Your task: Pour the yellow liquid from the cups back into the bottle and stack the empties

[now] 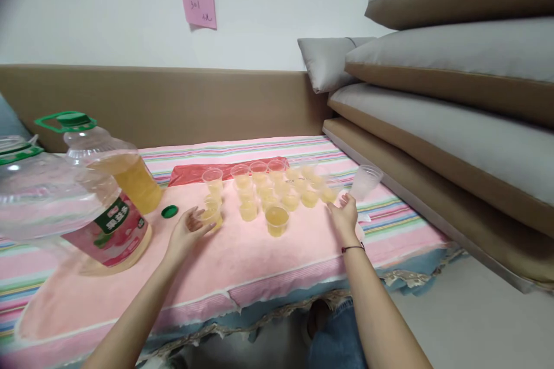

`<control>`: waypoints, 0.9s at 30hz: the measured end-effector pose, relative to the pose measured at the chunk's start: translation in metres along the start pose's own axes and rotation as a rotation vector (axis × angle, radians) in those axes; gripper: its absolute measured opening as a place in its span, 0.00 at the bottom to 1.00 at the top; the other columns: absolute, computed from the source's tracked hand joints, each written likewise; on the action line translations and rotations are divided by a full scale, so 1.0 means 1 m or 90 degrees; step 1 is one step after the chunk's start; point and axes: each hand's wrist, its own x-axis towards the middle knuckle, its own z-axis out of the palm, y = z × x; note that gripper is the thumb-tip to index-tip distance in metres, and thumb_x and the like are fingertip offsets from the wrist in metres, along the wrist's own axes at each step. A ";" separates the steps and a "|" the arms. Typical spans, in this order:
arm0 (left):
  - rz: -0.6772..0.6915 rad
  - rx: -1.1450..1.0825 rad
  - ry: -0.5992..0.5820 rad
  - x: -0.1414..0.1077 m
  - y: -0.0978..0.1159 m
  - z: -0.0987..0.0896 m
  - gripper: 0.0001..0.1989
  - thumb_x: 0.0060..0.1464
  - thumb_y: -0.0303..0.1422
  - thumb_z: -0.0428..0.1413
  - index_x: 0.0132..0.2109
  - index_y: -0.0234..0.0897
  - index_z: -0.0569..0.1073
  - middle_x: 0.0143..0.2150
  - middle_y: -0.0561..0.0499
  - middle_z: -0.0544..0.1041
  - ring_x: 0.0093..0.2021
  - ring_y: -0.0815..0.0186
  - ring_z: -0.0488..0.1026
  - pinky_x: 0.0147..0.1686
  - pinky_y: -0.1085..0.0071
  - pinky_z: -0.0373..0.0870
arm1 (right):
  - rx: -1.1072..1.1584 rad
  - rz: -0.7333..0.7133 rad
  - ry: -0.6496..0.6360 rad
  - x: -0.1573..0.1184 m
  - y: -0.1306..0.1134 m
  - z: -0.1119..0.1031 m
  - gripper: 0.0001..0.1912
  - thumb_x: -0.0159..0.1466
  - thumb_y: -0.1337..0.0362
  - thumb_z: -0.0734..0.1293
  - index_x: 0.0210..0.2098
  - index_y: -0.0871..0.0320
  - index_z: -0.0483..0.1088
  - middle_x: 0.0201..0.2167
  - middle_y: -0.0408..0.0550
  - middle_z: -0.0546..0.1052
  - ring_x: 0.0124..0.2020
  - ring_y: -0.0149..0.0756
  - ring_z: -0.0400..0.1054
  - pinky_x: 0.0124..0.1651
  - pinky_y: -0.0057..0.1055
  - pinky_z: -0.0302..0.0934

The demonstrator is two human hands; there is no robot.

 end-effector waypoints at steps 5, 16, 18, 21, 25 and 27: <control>-0.004 -0.037 0.005 0.004 0.000 0.005 0.36 0.28 0.31 0.73 0.48 0.37 0.69 0.50 0.45 0.75 0.48 0.56 0.77 0.54 0.49 0.72 | 0.066 -0.006 -0.032 0.020 0.014 0.016 0.41 0.40 0.53 0.74 0.53 0.52 0.61 0.56 0.53 0.69 0.58 0.48 0.65 0.60 0.49 0.61; -0.005 -0.030 -0.004 0.002 0.004 0.012 0.31 0.29 0.33 0.71 0.44 0.34 0.73 0.44 0.44 0.79 0.48 0.53 0.77 0.55 0.50 0.70 | 0.140 -0.008 0.022 0.022 0.009 0.022 0.35 0.34 0.54 0.76 0.41 0.53 0.65 0.41 0.44 0.73 0.44 0.40 0.71 0.54 0.49 0.64; 0.001 -0.027 -0.003 -0.001 0.007 0.012 0.31 0.28 0.34 0.71 0.44 0.33 0.73 0.44 0.43 0.79 0.48 0.53 0.77 0.54 0.50 0.70 | 0.138 -0.007 0.044 0.019 0.001 0.017 0.34 0.34 0.55 0.76 0.40 0.54 0.65 0.40 0.44 0.73 0.43 0.41 0.71 0.55 0.50 0.63; 0.016 -0.021 -0.009 -0.010 0.012 0.012 0.31 0.27 0.34 0.71 0.44 0.33 0.74 0.44 0.43 0.80 0.48 0.53 0.77 0.55 0.51 0.70 | 0.129 -0.014 0.066 0.013 -0.015 0.009 0.34 0.34 0.56 0.77 0.40 0.55 0.66 0.39 0.46 0.74 0.44 0.43 0.71 0.55 0.52 0.62; 0.042 0.006 -0.048 -0.027 0.023 0.015 0.31 0.30 0.35 0.71 0.46 0.32 0.75 0.49 0.41 0.79 0.52 0.52 0.75 0.57 0.53 0.68 | 0.119 -0.051 0.068 0.002 -0.044 0.000 0.36 0.35 0.56 0.78 0.43 0.57 0.69 0.42 0.49 0.75 0.47 0.46 0.71 0.58 0.53 0.60; 0.054 0.031 -0.087 -0.036 0.029 0.017 0.32 0.34 0.35 0.70 0.49 0.33 0.74 0.52 0.39 0.78 0.55 0.52 0.74 0.58 0.54 0.67 | 0.124 -0.078 0.049 -0.008 -0.060 -0.002 0.36 0.38 0.55 0.79 0.45 0.56 0.70 0.44 0.50 0.76 0.47 0.46 0.71 0.58 0.52 0.61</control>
